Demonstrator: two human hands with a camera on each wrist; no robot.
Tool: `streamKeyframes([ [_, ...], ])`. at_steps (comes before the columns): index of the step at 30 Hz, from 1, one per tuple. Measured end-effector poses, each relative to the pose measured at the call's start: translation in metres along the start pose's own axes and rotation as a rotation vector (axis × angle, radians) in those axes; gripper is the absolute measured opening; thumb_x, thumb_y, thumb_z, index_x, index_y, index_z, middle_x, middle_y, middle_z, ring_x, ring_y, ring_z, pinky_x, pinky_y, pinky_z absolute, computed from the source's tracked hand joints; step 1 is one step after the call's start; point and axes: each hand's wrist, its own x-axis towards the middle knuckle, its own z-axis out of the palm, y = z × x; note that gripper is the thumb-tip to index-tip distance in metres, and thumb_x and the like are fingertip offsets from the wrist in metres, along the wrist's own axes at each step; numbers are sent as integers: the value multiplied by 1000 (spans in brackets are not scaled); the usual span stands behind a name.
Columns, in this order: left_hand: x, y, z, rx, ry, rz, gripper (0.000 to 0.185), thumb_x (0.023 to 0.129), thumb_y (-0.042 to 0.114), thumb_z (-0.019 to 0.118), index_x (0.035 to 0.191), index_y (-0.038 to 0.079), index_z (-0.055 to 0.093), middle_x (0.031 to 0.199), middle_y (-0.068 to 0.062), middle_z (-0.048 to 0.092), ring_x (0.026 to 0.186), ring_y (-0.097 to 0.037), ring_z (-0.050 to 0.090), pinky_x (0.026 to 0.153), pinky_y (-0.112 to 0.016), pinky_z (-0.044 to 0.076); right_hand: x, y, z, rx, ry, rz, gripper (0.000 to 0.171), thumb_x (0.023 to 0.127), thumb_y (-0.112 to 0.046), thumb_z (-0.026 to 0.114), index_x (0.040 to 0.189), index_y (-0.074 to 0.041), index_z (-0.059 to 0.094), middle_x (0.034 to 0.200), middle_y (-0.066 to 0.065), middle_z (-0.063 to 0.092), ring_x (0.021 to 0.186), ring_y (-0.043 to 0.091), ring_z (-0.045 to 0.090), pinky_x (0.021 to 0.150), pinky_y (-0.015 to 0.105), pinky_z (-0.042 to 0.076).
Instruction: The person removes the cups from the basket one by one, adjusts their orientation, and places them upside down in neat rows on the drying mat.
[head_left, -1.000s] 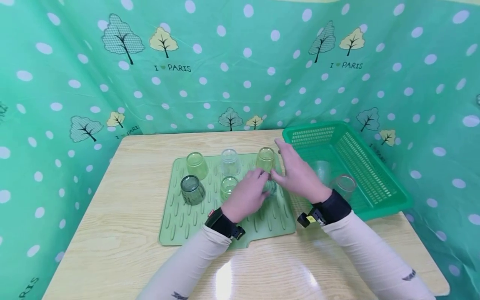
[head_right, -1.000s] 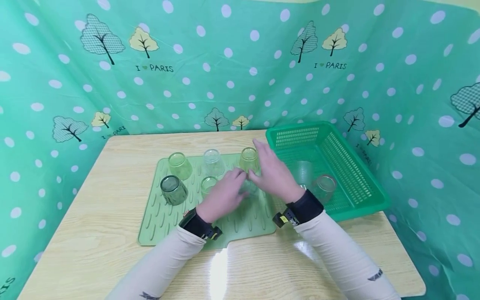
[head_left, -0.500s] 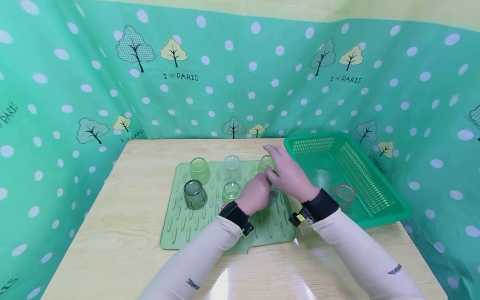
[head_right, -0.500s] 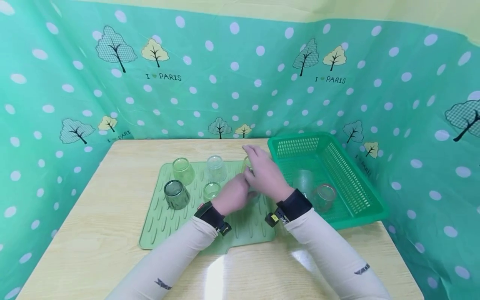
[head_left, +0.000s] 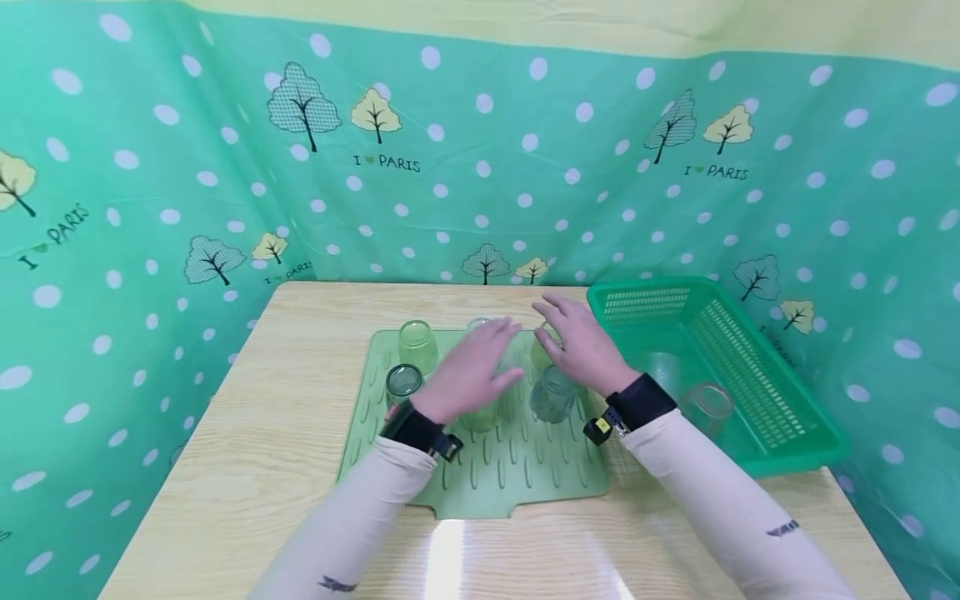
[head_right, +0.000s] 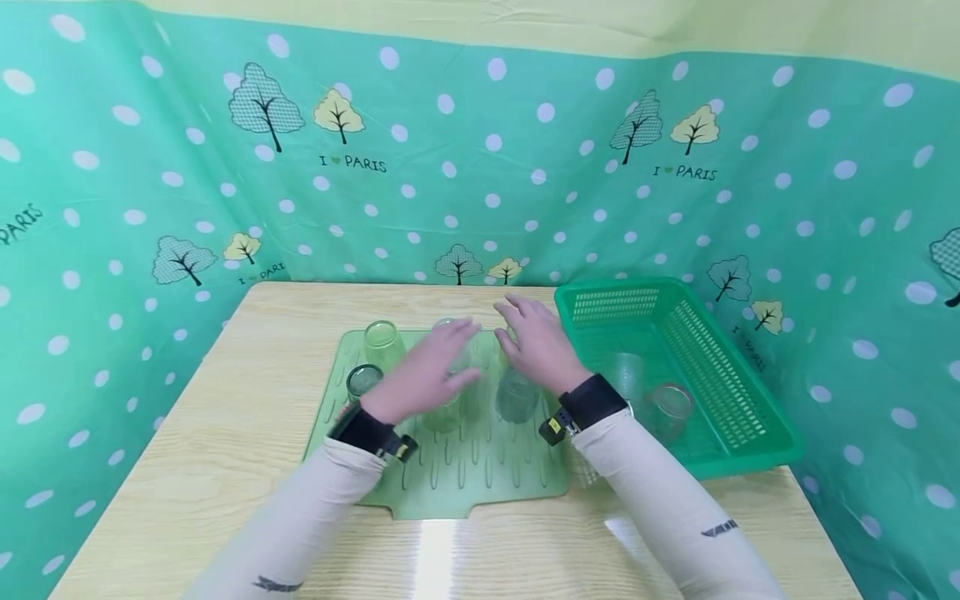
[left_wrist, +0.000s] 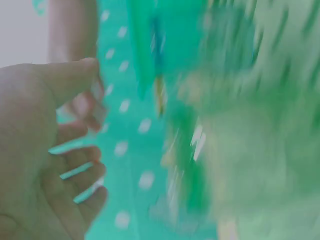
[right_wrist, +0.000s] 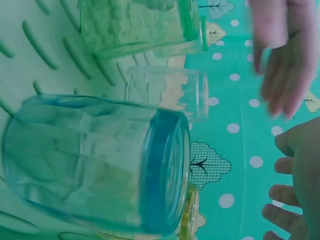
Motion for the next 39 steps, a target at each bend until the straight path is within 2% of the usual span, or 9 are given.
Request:
streamKeyframes([
  [3,-5,-24,-20,15,61,-20,72,104,43,59,161,8,34,166,-15,32,153,-32,30,127,-48,23,4,4,3,-36,-8,-11,54,106,-26,60,154,-5,48,160,21,41,146,42,39,121,58,31],
  [6,-12,-46,-33,7,93,-71,72,104,42,60,162,9,33,166,-16,31,154,-34,29,126,-51,23,10,7,7,-76,-31,-21,57,107,-31,59,156,-6,45,163,20,37,148,40,36,122,57,30],
  [13,-27,-85,-42,-28,80,-133,77,103,45,61,164,11,28,169,-18,22,155,-40,22,126,-58,20,23,11,19,-121,-54,-23,59,107,-33,58,157,-7,43,164,18,35,149,39,35,123,54,29],
  [18,-36,-106,-45,-74,112,-186,81,102,48,61,166,15,24,172,-13,16,157,-39,16,126,-59,15,28,12,29,-123,-88,-25,62,107,-35,56,159,-6,39,165,19,33,149,40,34,125,54,25],
  [23,-40,-116,-43,-70,95,-181,82,102,51,60,166,16,23,172,-14,14,157,-40,13,127,-59,12,30,13,34,-113,-117,-10,67,107,-37,56,161,-6,34,167,19,28,150,41,32,126,54,22],
  [27,-42,-118,-42,-61,94,-176,82,101,53,59,166,17,24,172,-14,13,157,-39,13,126,-61,14,30,12,34,-94,-126,3,67,107,-38,56,162,-7,33,168,17,26,151,41,31,126,54,23],
  [31,-44,-118,-41,-71,84,-179,84,101,57,58,166,17,23,173,-12,11,158,-36,11,126,-61,15,31,8,34,-61,-93,-11,61,106,-36,59,158,-7,42,163,17,37,148,40,37,123,54,30],
  [34,-43,-118,-41,-90,79,-177,87,99,58,60,166,18,22,173,-10,9,159,-36,9,126,-61,15,32,3,32,-37,-54,-54,56,104,-33,62,153,-8,50,156,16,47,144,37,43,119,53,37],
  [39,-40,-120,-41,-93,99,-167,90,97,56,65,166,16,22,173,-14,12,158,-38,8,127,-60,10,35,-2,30,-37,-52,-76,57,102,-30,66,153,-7,51,156,17,48,142,37,46,117,51,40],
])
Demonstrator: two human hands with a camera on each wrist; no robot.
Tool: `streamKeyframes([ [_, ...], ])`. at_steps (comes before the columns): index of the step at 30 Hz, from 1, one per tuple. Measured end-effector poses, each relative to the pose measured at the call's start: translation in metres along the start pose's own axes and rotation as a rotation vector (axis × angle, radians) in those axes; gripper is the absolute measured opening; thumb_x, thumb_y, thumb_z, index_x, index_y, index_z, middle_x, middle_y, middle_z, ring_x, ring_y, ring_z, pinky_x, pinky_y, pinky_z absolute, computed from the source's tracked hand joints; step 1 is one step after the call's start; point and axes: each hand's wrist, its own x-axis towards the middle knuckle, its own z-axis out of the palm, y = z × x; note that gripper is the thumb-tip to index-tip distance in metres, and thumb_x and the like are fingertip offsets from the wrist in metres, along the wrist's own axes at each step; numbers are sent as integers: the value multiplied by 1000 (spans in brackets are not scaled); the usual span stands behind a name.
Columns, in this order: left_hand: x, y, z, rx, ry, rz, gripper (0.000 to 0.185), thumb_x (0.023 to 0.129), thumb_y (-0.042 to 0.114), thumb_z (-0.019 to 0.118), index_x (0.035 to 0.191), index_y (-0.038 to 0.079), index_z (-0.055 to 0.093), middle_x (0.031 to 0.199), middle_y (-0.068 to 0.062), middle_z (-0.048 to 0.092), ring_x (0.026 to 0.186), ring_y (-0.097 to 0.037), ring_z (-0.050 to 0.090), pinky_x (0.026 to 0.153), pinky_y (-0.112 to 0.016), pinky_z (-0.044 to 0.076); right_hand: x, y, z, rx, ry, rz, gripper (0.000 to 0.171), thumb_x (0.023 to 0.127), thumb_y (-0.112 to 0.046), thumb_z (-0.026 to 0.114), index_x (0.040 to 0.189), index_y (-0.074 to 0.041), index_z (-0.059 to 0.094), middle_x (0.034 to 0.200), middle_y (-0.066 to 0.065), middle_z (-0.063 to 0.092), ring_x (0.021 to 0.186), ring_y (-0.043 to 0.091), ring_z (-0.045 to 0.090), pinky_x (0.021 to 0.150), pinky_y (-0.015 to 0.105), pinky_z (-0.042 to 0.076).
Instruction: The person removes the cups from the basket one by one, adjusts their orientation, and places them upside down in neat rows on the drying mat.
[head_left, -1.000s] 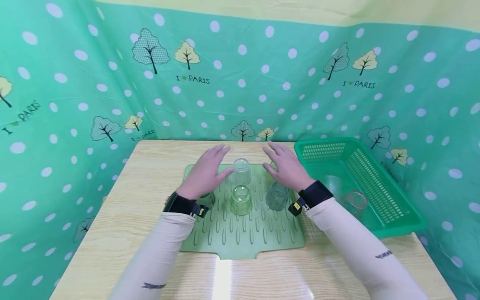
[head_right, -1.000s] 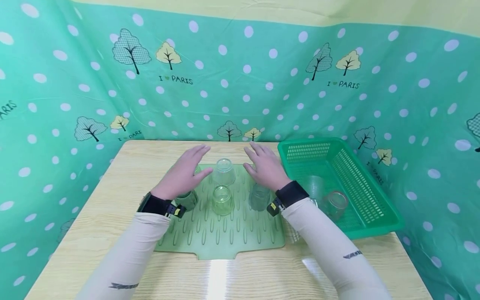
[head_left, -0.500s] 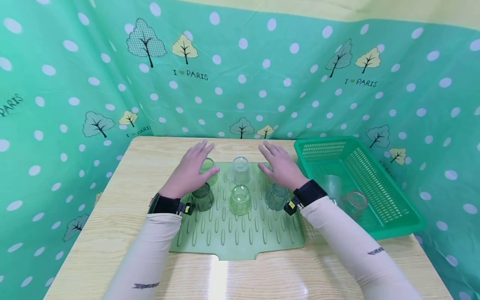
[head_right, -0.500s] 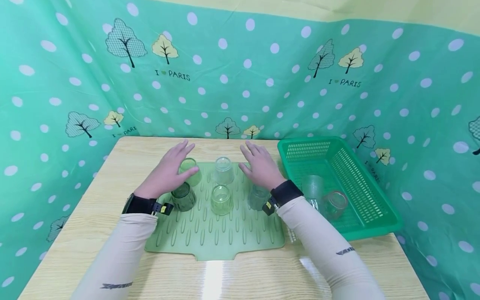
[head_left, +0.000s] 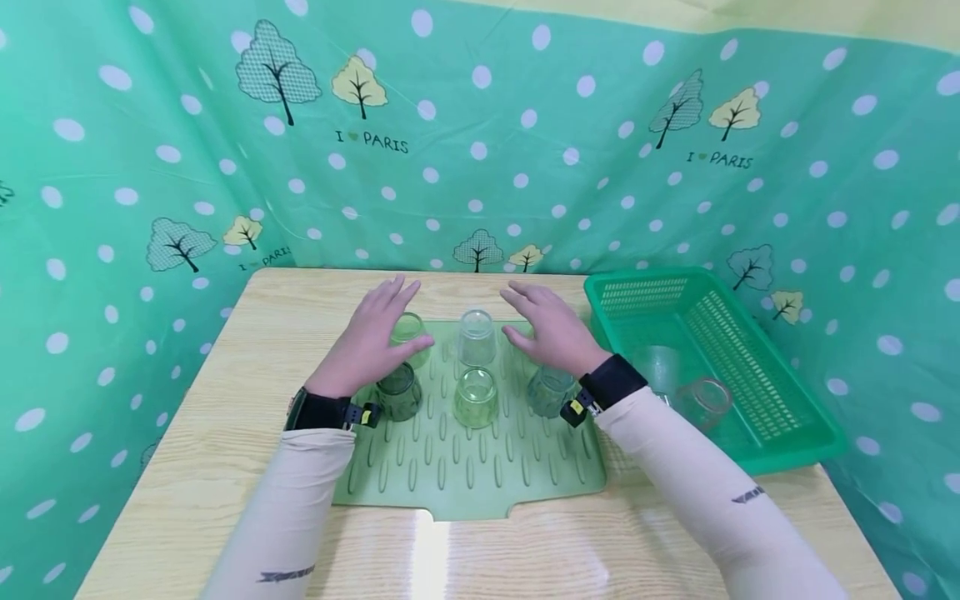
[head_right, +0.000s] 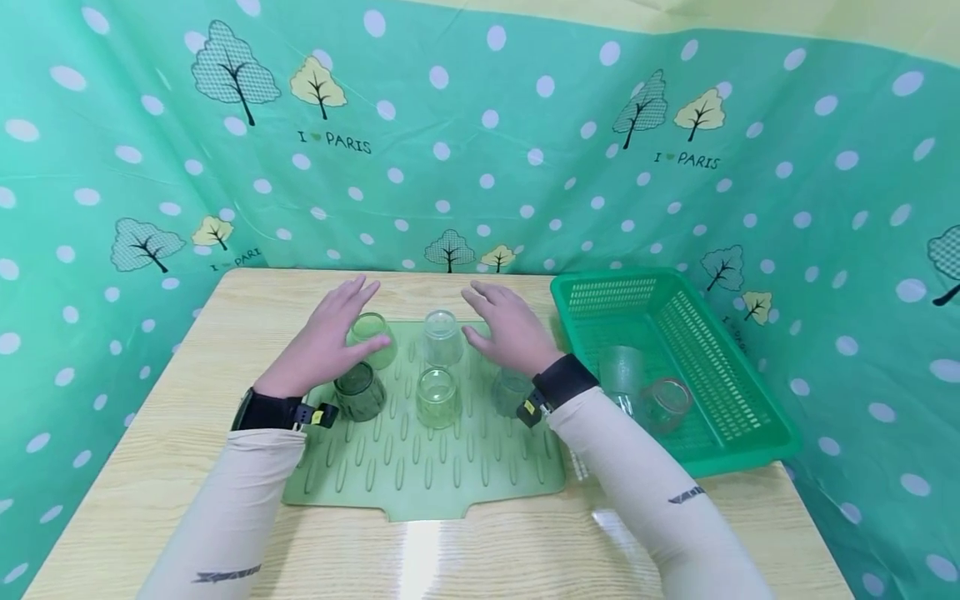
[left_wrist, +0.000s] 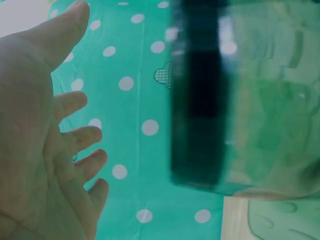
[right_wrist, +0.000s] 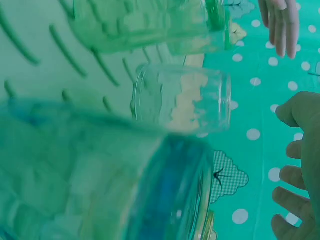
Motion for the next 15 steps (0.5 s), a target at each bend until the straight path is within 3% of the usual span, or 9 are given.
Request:
streamKeyframes([
  [4,0,1,0,4,-17,-4,89,100,58,60,167,15,20,173,-15,9,159,-38,5,127,-59,5,-3,-6,0,37,-65,-8,49,101,-31,67,143,-5,60,141,15,60,130,34,56,109,48,48],
  [9,-4,4,-2,-28,-2,-15,86,102,57,57,167,19,16,173,-10,6,159,-35,3,126,-62,10,-9,-21,1,152,-267,-106,48,95,-42,71,129,-8,71,110,6,69,100,24,66,81,36,57],
  [15,-9,4,-2,-97,33,-24,86,101,61,54,168,25,13,174,-5,8,160,-32,3,124,-67,15,-10,-28,9,97,-376,-167,54,85,-51,81,125,-16,73,105,-5,64,90,15,64,72,27,53],
])
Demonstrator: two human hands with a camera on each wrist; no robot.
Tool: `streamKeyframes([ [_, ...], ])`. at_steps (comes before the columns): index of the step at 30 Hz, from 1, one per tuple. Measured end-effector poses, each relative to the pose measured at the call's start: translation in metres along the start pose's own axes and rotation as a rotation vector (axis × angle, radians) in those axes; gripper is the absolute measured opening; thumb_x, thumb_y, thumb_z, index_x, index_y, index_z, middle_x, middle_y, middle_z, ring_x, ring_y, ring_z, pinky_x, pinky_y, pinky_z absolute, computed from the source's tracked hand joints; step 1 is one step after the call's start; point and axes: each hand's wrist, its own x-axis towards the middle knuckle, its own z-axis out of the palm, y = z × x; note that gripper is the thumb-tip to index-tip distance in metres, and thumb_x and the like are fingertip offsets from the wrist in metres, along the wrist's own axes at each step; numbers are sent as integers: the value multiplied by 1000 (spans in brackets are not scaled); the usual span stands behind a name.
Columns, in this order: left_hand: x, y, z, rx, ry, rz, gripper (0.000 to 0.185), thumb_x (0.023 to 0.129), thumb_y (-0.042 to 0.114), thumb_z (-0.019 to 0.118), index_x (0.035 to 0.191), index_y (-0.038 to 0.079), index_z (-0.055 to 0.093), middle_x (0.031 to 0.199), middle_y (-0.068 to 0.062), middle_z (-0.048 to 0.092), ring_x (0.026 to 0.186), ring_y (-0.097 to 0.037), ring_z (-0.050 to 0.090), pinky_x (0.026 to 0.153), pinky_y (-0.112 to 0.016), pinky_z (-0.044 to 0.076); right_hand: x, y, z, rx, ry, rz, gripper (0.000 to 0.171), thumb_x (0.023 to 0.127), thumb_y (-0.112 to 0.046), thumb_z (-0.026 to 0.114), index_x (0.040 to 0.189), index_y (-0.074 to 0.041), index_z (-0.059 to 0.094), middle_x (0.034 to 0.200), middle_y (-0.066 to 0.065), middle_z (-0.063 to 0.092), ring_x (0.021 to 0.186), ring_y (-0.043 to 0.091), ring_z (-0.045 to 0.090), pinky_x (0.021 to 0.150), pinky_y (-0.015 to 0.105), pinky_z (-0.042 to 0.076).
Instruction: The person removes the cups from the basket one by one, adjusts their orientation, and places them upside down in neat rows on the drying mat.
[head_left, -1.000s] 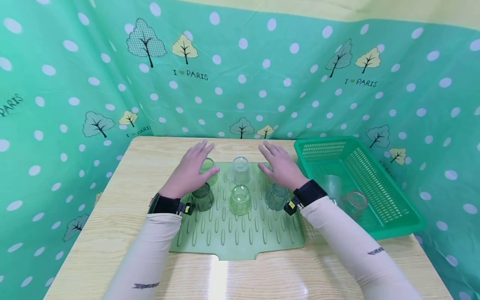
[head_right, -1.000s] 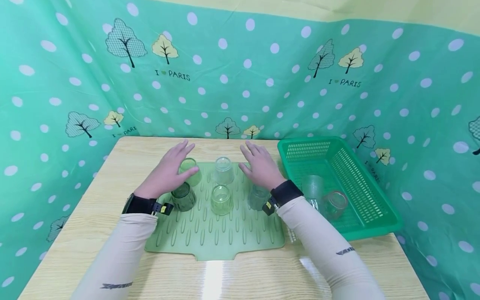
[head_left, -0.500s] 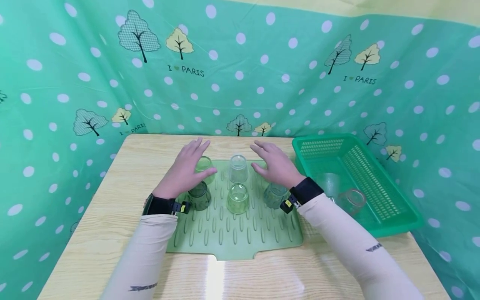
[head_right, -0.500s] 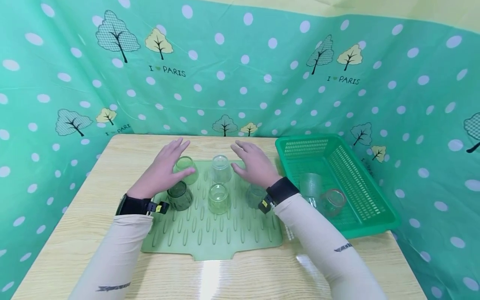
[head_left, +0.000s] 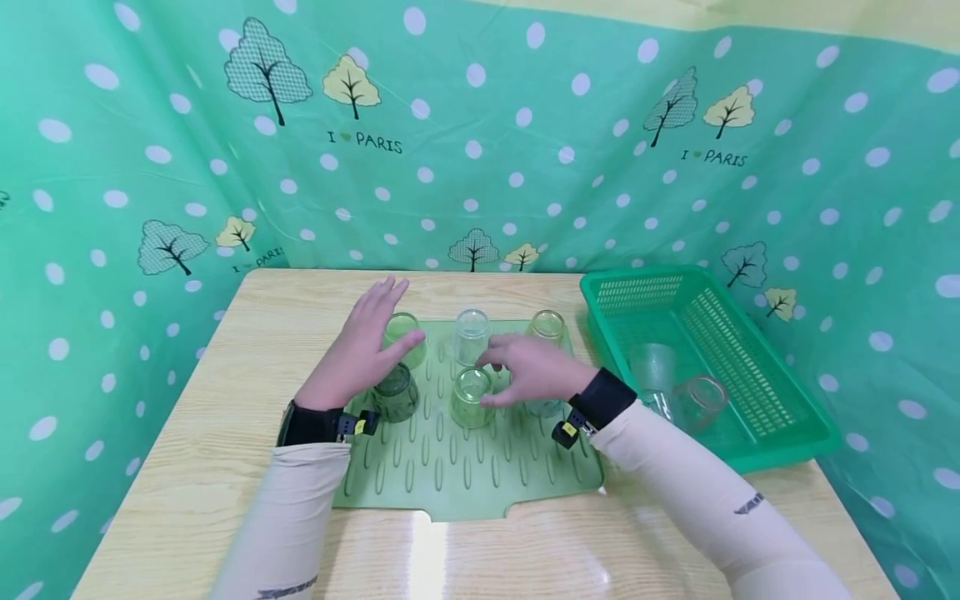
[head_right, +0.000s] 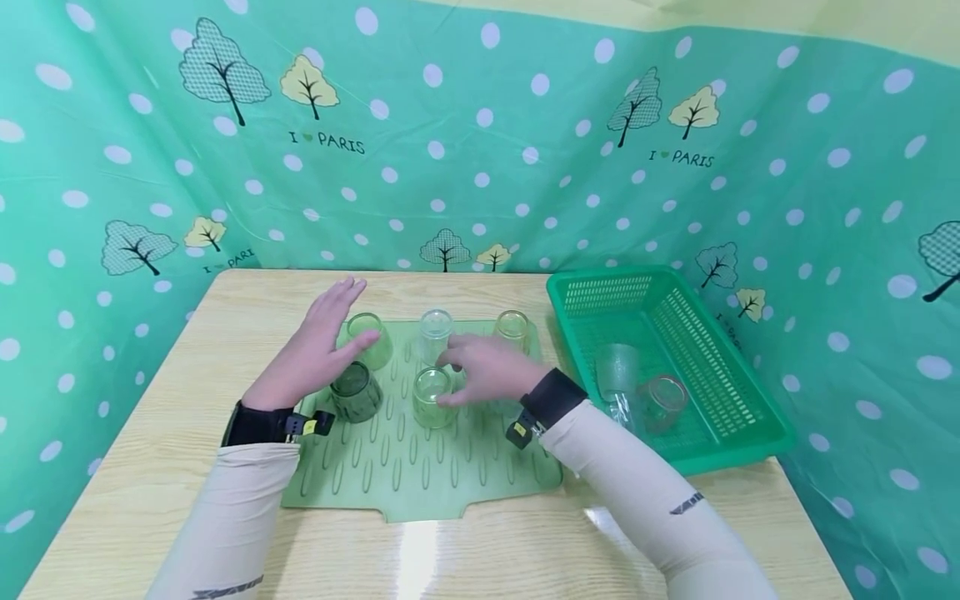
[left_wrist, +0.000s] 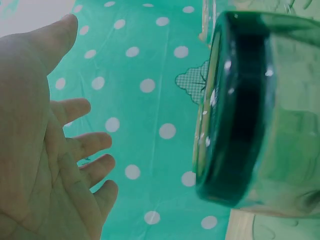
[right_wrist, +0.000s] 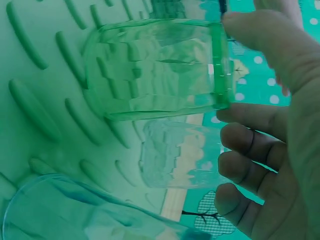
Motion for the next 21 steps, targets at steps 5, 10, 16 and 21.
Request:
streamKeyframes([
  [5,-1,2,3,-13,-9,8,86,102,58,55,168,24,12,174,-5,9,159,-34,6,124,-66,15,1,2,7,-31,14,-7,48,85,-48,81,122,-18,74,107,-7,64,88,11,63,69,24,53],
  [10,0,2,3,-5,-8,17,86,102,57,55,168,22,12,173,-7,10,159,-35,7,124,-66,16,2,1,6,-31,40,-14,46,86,-45,81,122,-17,73,108,-7,65,88,12,64,68,24,53],
  [16,3,0,6,-4,-28,11,86,103,55,56,168,23,10,173,-8,8,159,-35,6,123,-66,16,1,1,4,-39,44,7,49,86,-44,82,124,-15,72,107,-5,65,89,15,66,69,28,54],
  [21,4,0,7,5,-47,7,86,103,56,55,168,19,11,173,-11,8,159,-37,6,125,-65,14,-2,3,-2,-3,32,39,54,93,-45,73,132,-10,67,111,1,66,95,21,67,74,31,56],
])
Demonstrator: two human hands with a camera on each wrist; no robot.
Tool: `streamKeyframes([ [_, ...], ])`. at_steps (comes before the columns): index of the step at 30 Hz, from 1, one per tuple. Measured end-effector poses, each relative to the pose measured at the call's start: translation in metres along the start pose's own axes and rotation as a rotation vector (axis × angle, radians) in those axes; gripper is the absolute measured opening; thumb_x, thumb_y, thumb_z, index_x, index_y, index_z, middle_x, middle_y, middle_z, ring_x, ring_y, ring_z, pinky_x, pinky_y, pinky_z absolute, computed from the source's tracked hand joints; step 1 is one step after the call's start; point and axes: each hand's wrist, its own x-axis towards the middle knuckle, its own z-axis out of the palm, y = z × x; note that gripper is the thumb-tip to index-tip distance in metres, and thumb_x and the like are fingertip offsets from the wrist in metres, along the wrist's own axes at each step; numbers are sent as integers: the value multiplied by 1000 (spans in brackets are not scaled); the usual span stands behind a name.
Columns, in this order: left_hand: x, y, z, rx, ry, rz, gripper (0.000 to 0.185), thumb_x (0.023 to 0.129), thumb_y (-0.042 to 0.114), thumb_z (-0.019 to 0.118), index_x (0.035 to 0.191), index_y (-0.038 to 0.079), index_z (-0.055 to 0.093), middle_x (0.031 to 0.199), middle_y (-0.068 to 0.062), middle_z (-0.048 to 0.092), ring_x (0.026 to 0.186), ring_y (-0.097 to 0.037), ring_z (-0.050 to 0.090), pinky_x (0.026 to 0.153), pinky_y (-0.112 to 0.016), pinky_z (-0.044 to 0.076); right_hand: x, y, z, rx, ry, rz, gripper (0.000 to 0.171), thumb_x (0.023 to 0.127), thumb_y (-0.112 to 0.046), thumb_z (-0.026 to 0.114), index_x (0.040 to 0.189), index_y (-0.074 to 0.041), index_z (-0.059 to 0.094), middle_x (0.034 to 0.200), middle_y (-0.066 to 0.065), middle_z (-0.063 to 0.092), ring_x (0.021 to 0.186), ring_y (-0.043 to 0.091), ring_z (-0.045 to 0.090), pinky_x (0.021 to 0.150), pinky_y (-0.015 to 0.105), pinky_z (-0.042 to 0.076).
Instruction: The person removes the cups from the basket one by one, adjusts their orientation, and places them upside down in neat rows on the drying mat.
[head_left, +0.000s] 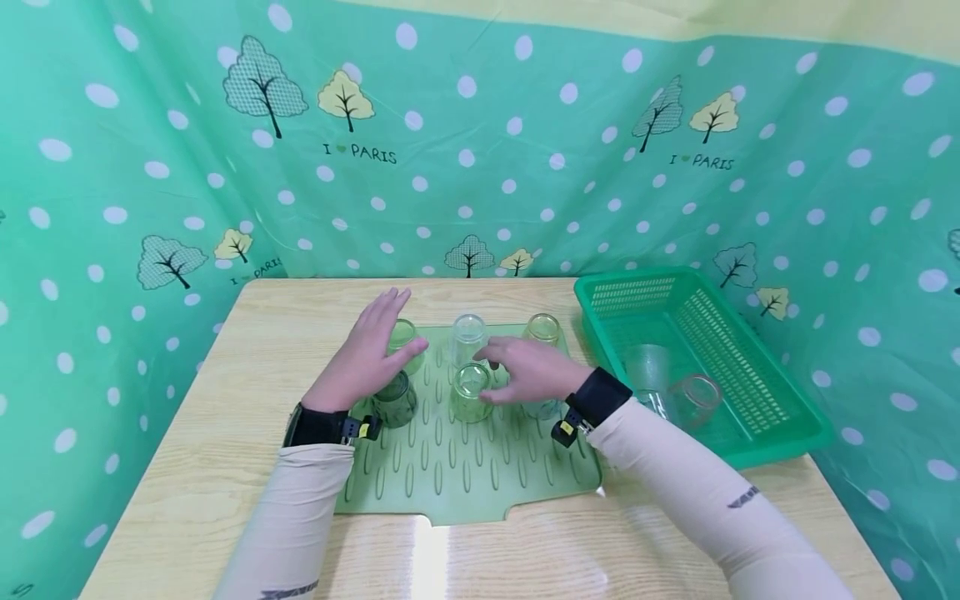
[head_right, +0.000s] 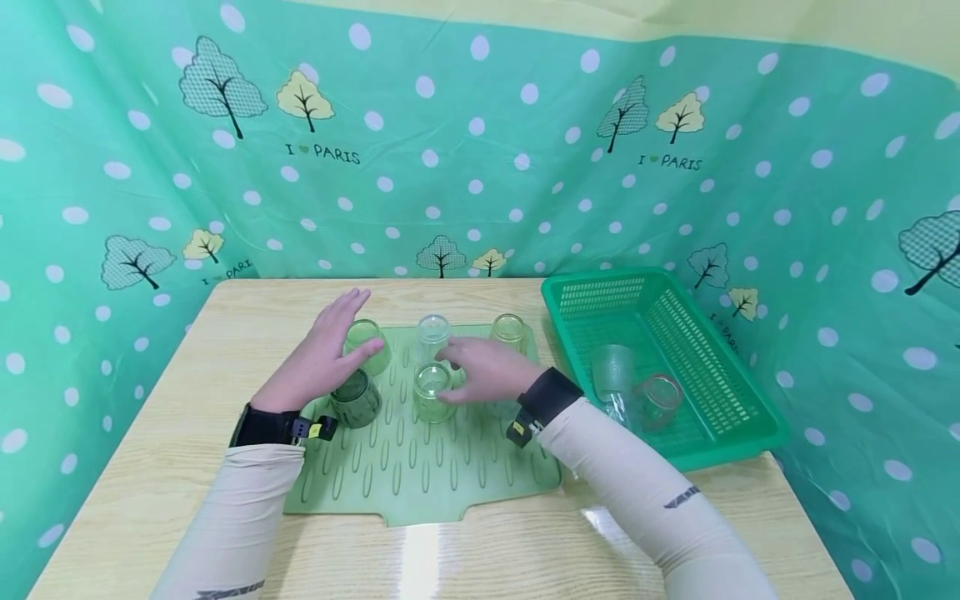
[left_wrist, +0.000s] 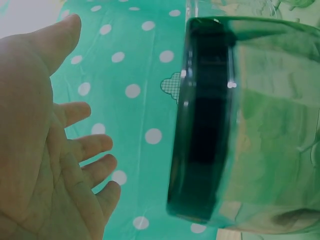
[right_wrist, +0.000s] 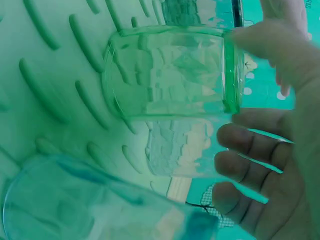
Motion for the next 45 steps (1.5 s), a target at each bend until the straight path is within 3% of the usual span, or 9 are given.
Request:
streamKeyframes([
  [7,3,15,7,74,-48,50,87,102,55,58,168,18,15,172,-17,11,157,-41,10,123,-67,18,-12,3,-26,-65,192,78,49,101,-27,67,144,-5,58,126,11,63,110,25,65,88,37,59],
  [16,-4,33,3,44,-16,55,86,102,50,61,168,20,15,172,-14,15,158,-37,12,123,-64,20,-60,45,-61,-110,231,267,47,100,-25,66,142,-4,58,136,14,60,119,30,62,98,47,56],
  [19,-9,33,1,3,-7,46,86,102,55,58,168,22,14,172,-9,15,158,-34,12,124,-63,20,-93,70,-77,-126,177,372,56,99,-27,68,146,-1,53,142,20,56,126,37,57,103,54,52],
  [25,-20,33,-7,-79,35,44,85,101,61,54,167,31,11,172,-1,16,158,-30,15,124,-61,23,-172,101,-95,-101,-66,554,83,96,-43,71,152,9,39,152,36,42,138,54,42,110,68,40],
  [29,-22,34,-12,-104,68,60,83,102,54,58,167,34,10,172,-2,18,157,-31,16,122,-64,23,-216,106,-92,-9,-181,596,96,92,-54,73,147,17,40,145,41,46,133,58,45,107,68,43],
  [31,-24,34,-12,-115,79,58,82,103,51,59,167,35,9,172,-2,18,157,-31,16,122,-65,23,-228,106,-88,28,-202,591,93,89,-54,77,141,17,48,137,39,55,125,56,53,101,65,49],
  [34,-29,35,-13,-131,85,53,81,103,51,59,166,38,9,171,0,18,158,-29,16,122,-65,24,-235,107,-79,61,-212,560,72,87,-47,81,126,10,61,114,23,68,100,38,66,83,51,58],
  [37,-34,40,-17,-144,90,72,82,102,51,60,166,39,9,171,1,18,157,-28,17,121,-66,25,-233,108,-72,45,-206,526,47,86,-37,84,108,-1,65,93,6,65,80,19,59,69,38,54],
  [45,-39,46,-31,-165,113,68,84,102,48,63,166,38,10,171,0,20,156,-28,19,118,-69,27,-205,121,-72,-99,-205,433,25,85,-21,86,102,-9,72,96,0,71,87,21,69,76,43,60],
])
